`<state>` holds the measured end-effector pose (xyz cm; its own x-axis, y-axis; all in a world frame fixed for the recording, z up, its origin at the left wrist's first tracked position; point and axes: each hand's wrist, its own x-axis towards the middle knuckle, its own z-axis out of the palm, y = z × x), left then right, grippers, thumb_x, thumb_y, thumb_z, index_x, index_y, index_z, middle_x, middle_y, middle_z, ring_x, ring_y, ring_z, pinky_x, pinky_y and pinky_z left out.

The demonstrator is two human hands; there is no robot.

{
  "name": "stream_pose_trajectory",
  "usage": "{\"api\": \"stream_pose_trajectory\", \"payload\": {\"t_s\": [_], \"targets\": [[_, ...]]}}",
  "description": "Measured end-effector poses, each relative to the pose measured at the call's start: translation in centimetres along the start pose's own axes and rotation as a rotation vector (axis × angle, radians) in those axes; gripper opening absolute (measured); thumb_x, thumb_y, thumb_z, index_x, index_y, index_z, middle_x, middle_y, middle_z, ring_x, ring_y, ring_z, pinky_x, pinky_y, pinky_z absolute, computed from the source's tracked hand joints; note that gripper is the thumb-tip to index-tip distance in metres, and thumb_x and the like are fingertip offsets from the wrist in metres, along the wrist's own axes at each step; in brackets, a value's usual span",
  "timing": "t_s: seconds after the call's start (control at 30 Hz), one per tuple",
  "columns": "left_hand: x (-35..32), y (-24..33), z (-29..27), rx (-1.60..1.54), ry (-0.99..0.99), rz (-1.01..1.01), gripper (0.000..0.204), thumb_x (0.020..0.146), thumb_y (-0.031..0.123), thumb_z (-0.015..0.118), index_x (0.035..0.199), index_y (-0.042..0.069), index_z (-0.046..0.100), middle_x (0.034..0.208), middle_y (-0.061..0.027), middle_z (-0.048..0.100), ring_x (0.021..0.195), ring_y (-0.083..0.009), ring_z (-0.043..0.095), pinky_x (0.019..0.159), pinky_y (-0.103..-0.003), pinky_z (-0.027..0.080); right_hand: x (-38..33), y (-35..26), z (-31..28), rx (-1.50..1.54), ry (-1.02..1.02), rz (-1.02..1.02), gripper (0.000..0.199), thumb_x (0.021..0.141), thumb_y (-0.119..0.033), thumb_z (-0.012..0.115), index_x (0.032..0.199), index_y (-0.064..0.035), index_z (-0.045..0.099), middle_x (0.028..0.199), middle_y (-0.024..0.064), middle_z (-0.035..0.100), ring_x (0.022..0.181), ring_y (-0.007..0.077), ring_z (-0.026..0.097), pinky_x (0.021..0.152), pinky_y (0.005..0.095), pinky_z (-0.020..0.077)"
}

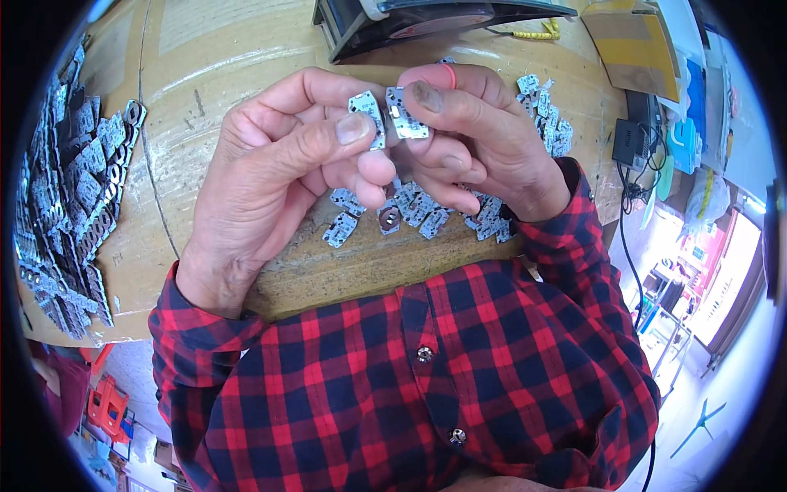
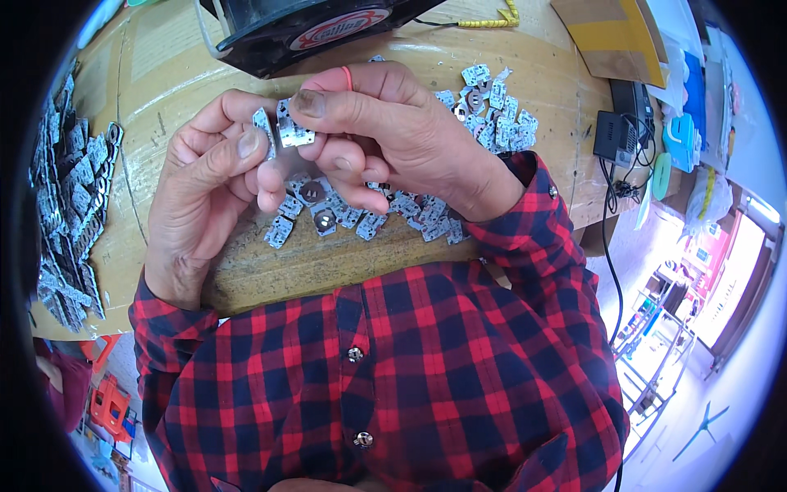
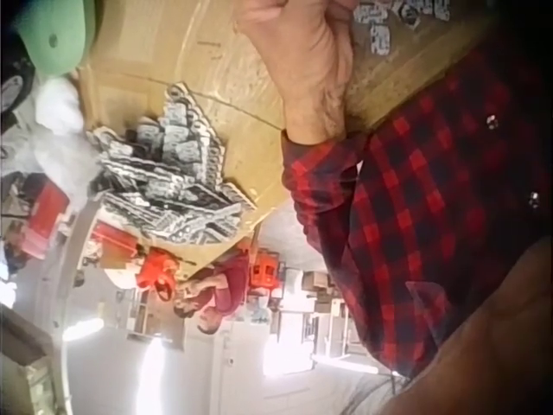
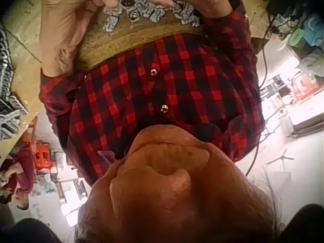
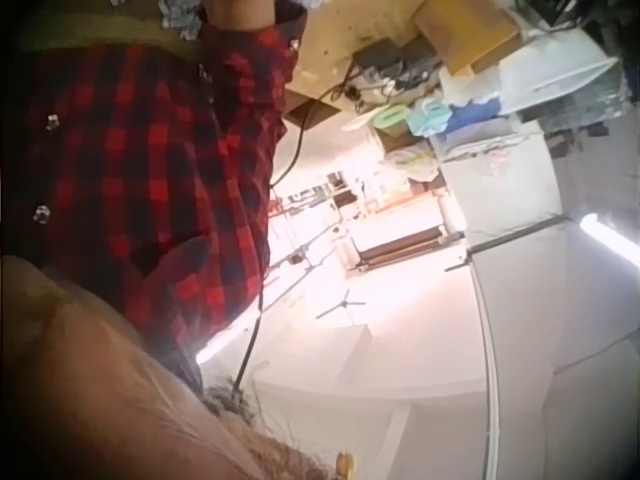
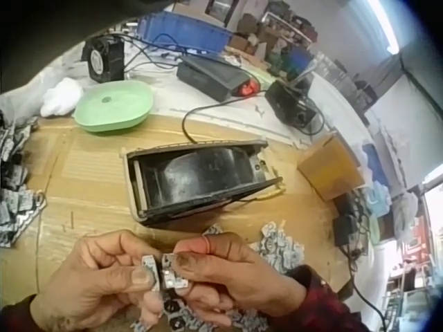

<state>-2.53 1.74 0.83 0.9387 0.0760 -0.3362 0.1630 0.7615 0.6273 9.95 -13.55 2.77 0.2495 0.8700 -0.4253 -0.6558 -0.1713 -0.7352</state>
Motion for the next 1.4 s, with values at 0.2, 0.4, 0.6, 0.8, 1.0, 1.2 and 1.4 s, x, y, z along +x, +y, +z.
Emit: {"api": "stream_pose_trajectory", "payload": {"t_s": [0.2, 0.4, 0.6, 0.8, 1.0, 1.2, 1.4], "targets": [[-0.1, -0.3, 0.8, 0.277, 0.113, 0.193, 0.02, 0.09, 0.006, 0.059, 0.107, -0.005, 0.059, 0.082, -0.0092, 0.065, 0.063, -0.0116, 0.063, 0.06, -0.023, 0.054, 0.3, 0.3, -0.2, -0.086, 0.118, -0.042, 0.03, 0.099, -0.022, 0.047, 0.083, 0.0002, 0.057, 0.05, -0.0011, 0.039, 0.035, 0.0074, 0.036, 0.032, 0.0225, 0.0343], [-0.4, -1.0, 1.0, 0.478, 0.16, 0.421, 0.019, 0.087, -0.003, 0.06, 0.106, -0.005, 0.06, 0.082, -0.0064, 0.065, 0.064, -0.009, 0.062, 0.061, -0.021, 0.053, 0.3, 0.4, -0.1, -0.24, 0.125, -0.123, 0.024, 0.097, -0.018, 0.053, 0.084, 0.0009, 0.059, 0.057, 0.0017, 0.049, 0.037, 0.0065, 0.04, 0.033, 0.0225, 0.0369], [-0.5, -0.9, 1.0, 0.627, 0.17, 0.518, 0.018, 0.084, -0.006, 0.062, 0.102, -0.006, 0.062, 0.082, -0.0031, 0.062, 0.068, -0.0057, 0.061, 0.06, -0.017, 0.048, 0.3, 0.5, -0.4, -0.316, 0.08, -0.167, 0.023, 0.097, -0.018, 0.054, 0.085, 0.0012, 0.059, 0.058, 0.0014, 0.049, 0.038, 0.0057, 0.04, 0.034, 0.022, 0.0367], [-0.5, -0.9, 1.1, 0.617, 0.21, 0.505, 0.018, 0.084, -0.008, 0.061, 0.102, -0.006, 0.061, 0.084, -0.0038, 0.063, 0.071, -0.0072, 0.062, 0.063, -0.017, 0.048, 0.3, 0.3, -0.3, -0.32, 0.072, -0.139, 0.023, 0.096, -0.018, 0.054, 0.086, 0.0013, 0.059, 0.057, 0.0012, 0.048, 0.038, 0.0053, 0.039, 0.034, 0.0222, 0.0367], [-0.4, -0.9, 1.1, 0.623, 0.206, 0.491, 0.018, 0.085, -0.007, 0.061, 0.103, -0.006, 0.061, 0.082, -0.0043, 0.064, 0.069, -0.0076, 0.063, 0.061, -0.017, 0.048, 0.4, 0.2, -0.2, -0.302, 0.103, -0.128, 0.024, 0.096, -0.018, 0.054, 0.085, 0.0016, 0.059, 0.054, 0.0006, 0.045, 0.037, 0.0052, 0.037, 0.034, 0.0221, 0.0365], [-0.5, -0.6, 1.2, 0.541, 0.279, 0.461, 0.017, 0.086, -0.003, 0.063, 0.103, -0.004, 0.062, 0.076, -0.002, 0.064, 0.063, -0.007, 0.063, 0.054, -0.015, 0.045, 0.6, 0.0, -0.1, -0.259, 0.168, -0.081, 0.027, 0.097, -0.019, 0.052, 0.082, 0.0021, 0.058, 0.052, -0.0001, 0.043, 0.037, 0.0049, 0.036, 0.033, 0.0225, 0.0366], [-0.3, -0.8, 1.0, 0.546, 0.304, 0.475, 0.018, 0.086, -0.002, 0.063, 0.103, -0.003, 0.062, 0.076, -0.0012, 0.064, 0.064, -0.0049, 0.062, 0.053, -0.014, 0.042, 0.7, -0.1, -0.2, -0.282, 0.154, -0.079, 0.028, 0.098, -0.019, 0.051, 0.081, 0.0022, 0.057, 0.052, -0.0008, 0.041, 0.036, 0.0046, 0.034, 0.033, 0.0223, 0.0362]]}}
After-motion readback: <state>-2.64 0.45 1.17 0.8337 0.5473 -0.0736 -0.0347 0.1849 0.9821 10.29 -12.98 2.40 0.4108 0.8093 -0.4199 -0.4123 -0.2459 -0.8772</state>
